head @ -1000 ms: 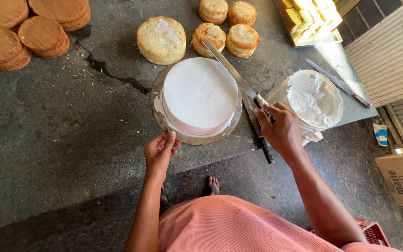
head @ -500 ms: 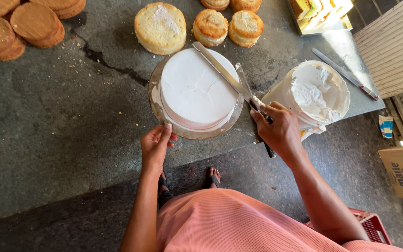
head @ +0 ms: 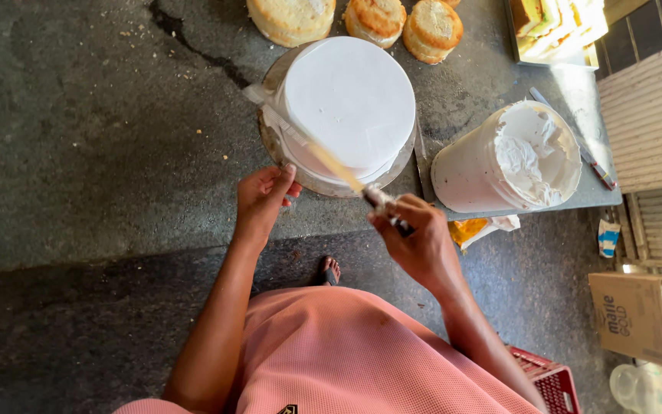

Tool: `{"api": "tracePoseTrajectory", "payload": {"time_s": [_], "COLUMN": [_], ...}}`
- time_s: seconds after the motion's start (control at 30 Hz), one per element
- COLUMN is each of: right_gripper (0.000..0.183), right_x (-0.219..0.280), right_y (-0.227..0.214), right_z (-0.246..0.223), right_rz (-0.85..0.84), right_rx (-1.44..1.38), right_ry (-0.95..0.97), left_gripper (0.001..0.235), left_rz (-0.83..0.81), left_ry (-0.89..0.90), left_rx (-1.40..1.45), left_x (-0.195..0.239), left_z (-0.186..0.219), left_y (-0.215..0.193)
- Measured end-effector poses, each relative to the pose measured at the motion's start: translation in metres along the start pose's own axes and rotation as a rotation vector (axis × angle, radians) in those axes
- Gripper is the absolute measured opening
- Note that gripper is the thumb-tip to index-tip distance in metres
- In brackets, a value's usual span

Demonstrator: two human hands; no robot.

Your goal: The person spreads white frosting onto a small round cake using a spatula, smoothing the top and sides. They rotate the cake stand to evenly coat the surface and use a bench scraper to refine the edges.

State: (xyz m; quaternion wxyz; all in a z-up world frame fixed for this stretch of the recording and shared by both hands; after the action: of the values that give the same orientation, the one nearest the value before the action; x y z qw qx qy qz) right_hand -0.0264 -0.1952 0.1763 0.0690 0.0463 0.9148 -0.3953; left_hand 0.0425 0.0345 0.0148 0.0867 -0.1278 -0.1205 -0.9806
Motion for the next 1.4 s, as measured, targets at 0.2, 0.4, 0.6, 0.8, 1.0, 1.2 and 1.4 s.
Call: {"api": "tracePoseTrajectory", "payload": {"time_s": [0.2, 0.4, 0.6, 0.8, 1.0, 1.2, 1.4], "right_gripper": [0.036, 0.056, 0.038, 0.027, 0.031, 0.039, 0.059], "right_x": [0.008, -0.007, -0.002, -0.02, -0.027, -0.007, 0.03], "right_y": [-0.014, -0.046, -0.04, -0.091, -0.212, -0.107, 0.024], "right_z": [0.018, 0.037, 0.045, 0.091, 0.168, 0.163, 0.077], "right_rz": [-0.141, 0.284, 0.68, 0.911, 1.179, 0.554, 0.377], "right_rx": [-0.743, -0.768, -0.893, -0.944, -0.757, -1.008, -1.171], "right_ry": [0.282, 0.258, 0.232, 0.119, -0.025, 0.404, 0.561], "left_gripper": [0.045, 0.058, 0.091, 0.088, 0.07, 0.056, 0.039], "left_rz": [0.001, -0.535, -0.814, -0.855, -0.898, -0.653, -0.616], "left_ry": [0.043, -0.005, 0.07, 0.169, 0.356, 0.074, 0.259], "left_rx": [0.015, -0.245, -0.312, -0.425, -0.497, -0.355, -0.797], "left_x": [0.017, 0.06, 0.095, 0.108, 0.107, 0.102, 0.093], "left_z": [-0.015, -0.022, 0.028, 0.036, 0.024, 0.026, 0.012], "left_y": [0.024, 0.083, 0.159, 0.162, 0.091, 0.055, 0.092]}}
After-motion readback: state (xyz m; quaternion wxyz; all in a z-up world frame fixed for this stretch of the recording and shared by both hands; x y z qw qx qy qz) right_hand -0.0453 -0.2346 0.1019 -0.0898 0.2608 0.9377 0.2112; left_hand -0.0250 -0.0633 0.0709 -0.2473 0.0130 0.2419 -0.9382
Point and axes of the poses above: each hand's wrist, its own x-axis away from the middle knuckle, its own y-axis out of the palm, z = x × y, the point moved 2 cm from there along -x, towards the middle knuckle, and after that the axes turned 11 degrees about z, right-handed, at the moved point
